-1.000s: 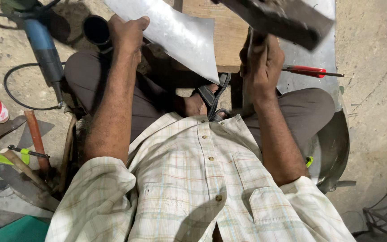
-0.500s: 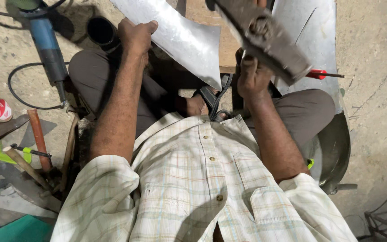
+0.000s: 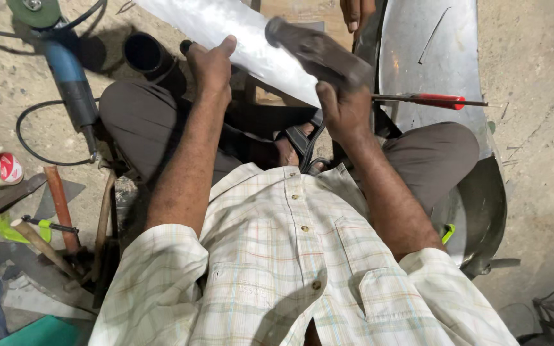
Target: The person sits on the floor and uses a hammer to shape a curved metal sheet placed on a wooden block. They repeatedly strike the metal to form a curve, occasionally repositioning the sheet and adjusting their grip.
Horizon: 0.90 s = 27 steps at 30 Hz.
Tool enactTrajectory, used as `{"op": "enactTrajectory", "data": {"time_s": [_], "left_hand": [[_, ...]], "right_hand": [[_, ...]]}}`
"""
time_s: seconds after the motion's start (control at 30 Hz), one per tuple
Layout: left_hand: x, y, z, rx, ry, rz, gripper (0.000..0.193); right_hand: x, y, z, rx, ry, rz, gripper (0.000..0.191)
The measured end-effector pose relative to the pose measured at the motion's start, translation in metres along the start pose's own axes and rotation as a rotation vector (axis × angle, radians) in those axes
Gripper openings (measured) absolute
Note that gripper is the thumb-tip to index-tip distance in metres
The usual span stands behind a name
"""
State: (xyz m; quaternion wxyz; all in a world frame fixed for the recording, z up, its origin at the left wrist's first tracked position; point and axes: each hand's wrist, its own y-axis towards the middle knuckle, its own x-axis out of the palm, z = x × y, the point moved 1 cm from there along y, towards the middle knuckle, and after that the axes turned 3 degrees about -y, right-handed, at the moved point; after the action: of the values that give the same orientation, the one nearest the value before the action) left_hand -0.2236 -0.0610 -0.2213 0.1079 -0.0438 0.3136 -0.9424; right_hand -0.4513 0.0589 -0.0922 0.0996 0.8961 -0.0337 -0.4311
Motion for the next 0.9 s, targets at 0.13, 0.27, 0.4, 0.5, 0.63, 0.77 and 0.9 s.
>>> {"op": "enactTrajectory", "data": {"time_s": [0.13,0.27,0.4,0.5,0.63,0.77,0.9], "left_hand": [[-0.001,0.008,-0.015,0.072,0.026,-0.078,0.042],[-0.010,0.009,-0.031,0.124,-0.026,0.047,0.042],[-0.001,0.007,-0.039,0.091,-0.140,-0.006,0.038],[0.003,0.007,-0.036,0.164,-0.047,0.033,0.044],[-0.002,0.007,-0.040,0.185,-0.132,-0.003,0.036],[-0.006,-0.001,-0.041,0.255,-0.144,-0.082,0.034],[0.000,0.000,-0.030,0.174,-0.106,-0.034,0.049]], "right_hand": [[-0.006,0.007,0.010,0.447,0.060,-0.184,0.052],[-0.011,-0.009,0.005,0.181,0.379,0.073,0.049],[0.000,-0.008,-0.001,0.042,0.080,0.078,0.050],[-0.001,0.008,0.000,0.283,-0.054,-0.156,0.048],[-0.021,0.004,-0.009,0.347,0.143,-0.094,0.049],[-0.020,-0.001,-0.025,0.037,0.098,0.146,0.055],[-0.010,0.024,-0.015,0.229,-0.141,-0.088,0.053]]}}
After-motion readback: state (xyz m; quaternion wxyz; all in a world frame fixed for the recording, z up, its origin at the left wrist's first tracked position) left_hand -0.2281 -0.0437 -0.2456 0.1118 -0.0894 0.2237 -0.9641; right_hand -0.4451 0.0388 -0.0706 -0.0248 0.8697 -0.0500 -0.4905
